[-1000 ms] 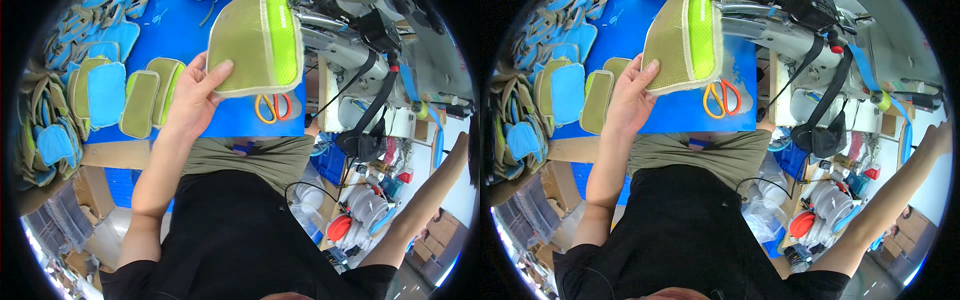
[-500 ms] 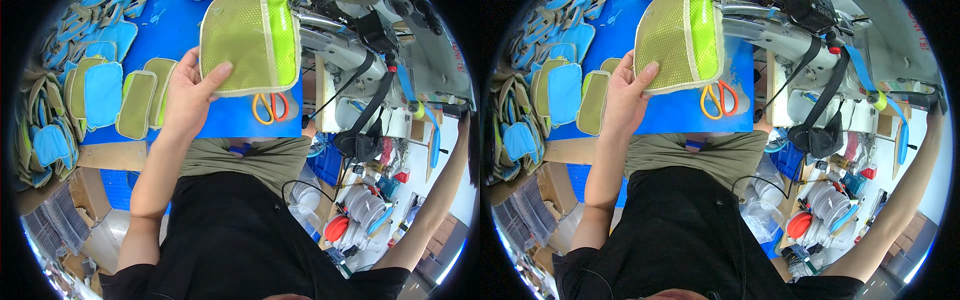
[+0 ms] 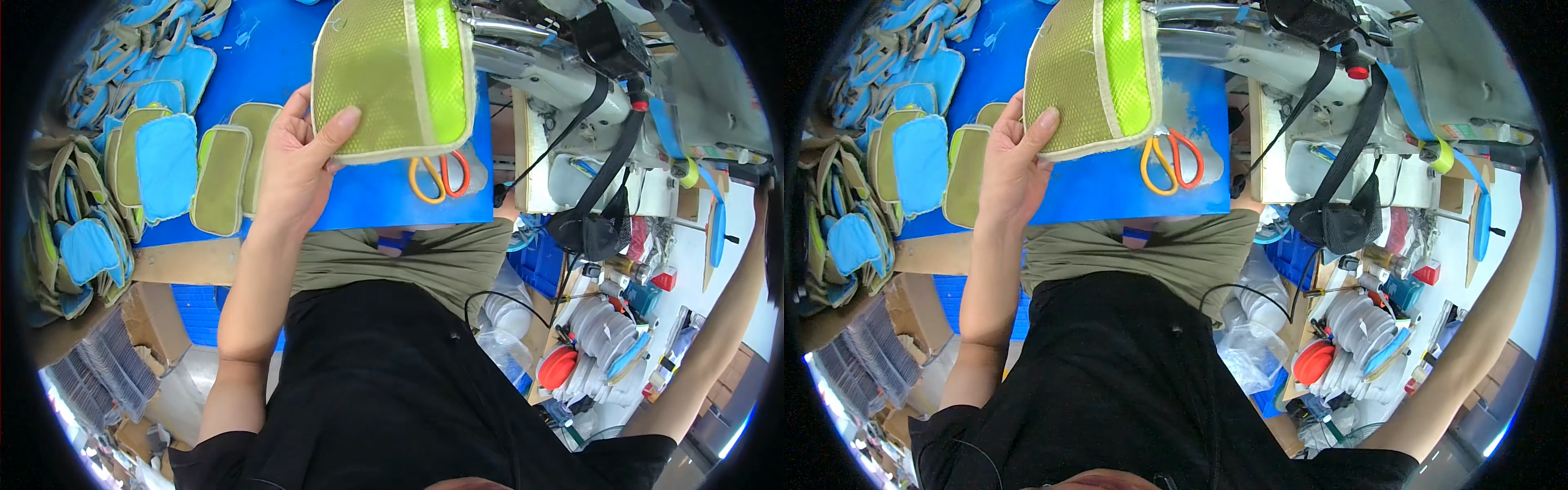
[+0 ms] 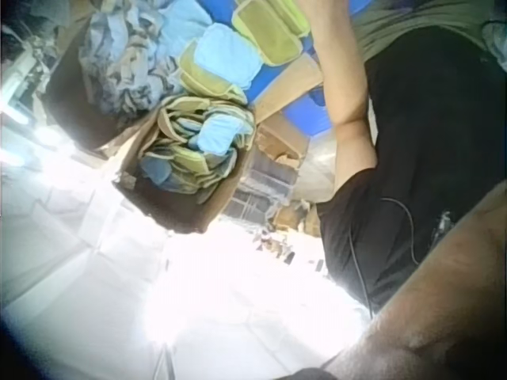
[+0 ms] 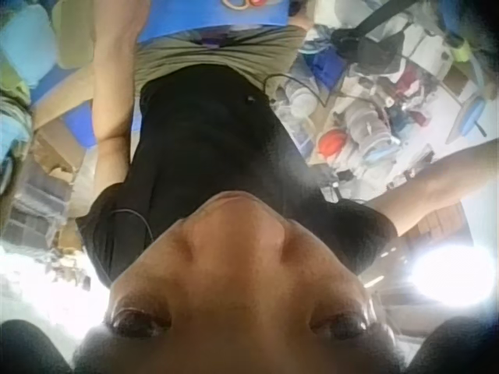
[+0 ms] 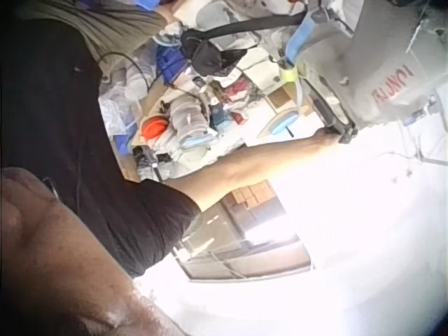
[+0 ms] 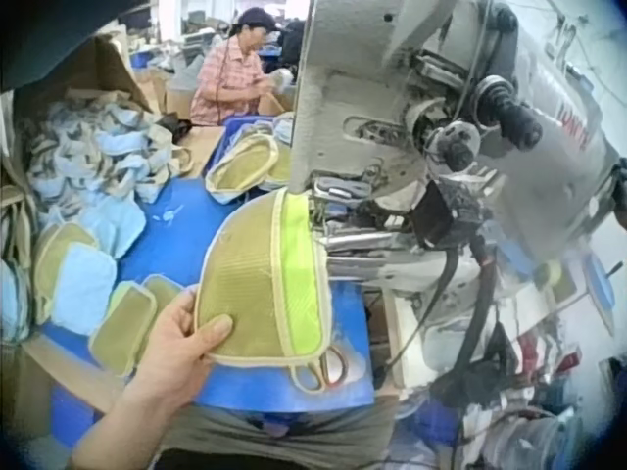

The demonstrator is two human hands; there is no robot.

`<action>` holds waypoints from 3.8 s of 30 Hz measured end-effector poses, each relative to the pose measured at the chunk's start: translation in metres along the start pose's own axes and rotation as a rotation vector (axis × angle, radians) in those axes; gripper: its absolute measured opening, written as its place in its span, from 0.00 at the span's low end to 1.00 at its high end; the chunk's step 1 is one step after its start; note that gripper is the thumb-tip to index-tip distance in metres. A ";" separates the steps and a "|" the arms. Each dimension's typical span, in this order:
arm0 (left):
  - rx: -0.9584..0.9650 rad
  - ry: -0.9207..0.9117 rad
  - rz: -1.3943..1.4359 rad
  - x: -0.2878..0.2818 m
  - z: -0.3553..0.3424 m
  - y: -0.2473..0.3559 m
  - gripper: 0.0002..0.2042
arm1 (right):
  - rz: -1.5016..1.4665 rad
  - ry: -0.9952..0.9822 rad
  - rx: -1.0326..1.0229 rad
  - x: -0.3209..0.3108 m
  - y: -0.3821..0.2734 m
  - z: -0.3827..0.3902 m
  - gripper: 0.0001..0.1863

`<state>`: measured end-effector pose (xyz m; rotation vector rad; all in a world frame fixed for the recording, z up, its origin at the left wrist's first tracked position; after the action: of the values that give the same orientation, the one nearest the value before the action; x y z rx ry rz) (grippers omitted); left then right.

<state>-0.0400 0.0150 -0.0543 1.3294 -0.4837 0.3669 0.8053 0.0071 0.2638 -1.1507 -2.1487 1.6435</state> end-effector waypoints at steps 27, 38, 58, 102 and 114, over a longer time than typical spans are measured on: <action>0.070 -0.129 0.207 0.009 -0.038 -0.018 0.24 | -0.053 0.012 0.123 -0.014 0.004 0.015 0.22; 0.210 -0.112 0.080 0.005 -0.039 -0.007 0.24 | -0.014 0.065 0.112 -0.006 -0.008 0.029 0.20; 0.329 0.187 -0.907 -0.124 -0.025 -0.043 0.27 | 0.579 -0.078 -0.288 0.342 -0.043 0.447 0.13; 0.588 -0.186 -0.177 0.094 -0.063 0.029 0.07 | -1.150 -0.830 0.796 0.431 -0.073 0.498 0.35; 0.460 -0.313 -0.170 0.090 -0.073 0.036 0.04 | -1.049 -0.816 0.811 0.456 -0.095 0.522 0.39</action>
<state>0.0269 0.0921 0.0113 1.8769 -0.5608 0.1290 0.1511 -0.0726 0.0292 0.8577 -1.4895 2.1066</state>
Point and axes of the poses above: each hand's wrist, its own z-axis away from the middle knuckle, its own x-axis out of the palm, y = z × x, the point moved 10 cm from there along -z, towards the middle knuckle
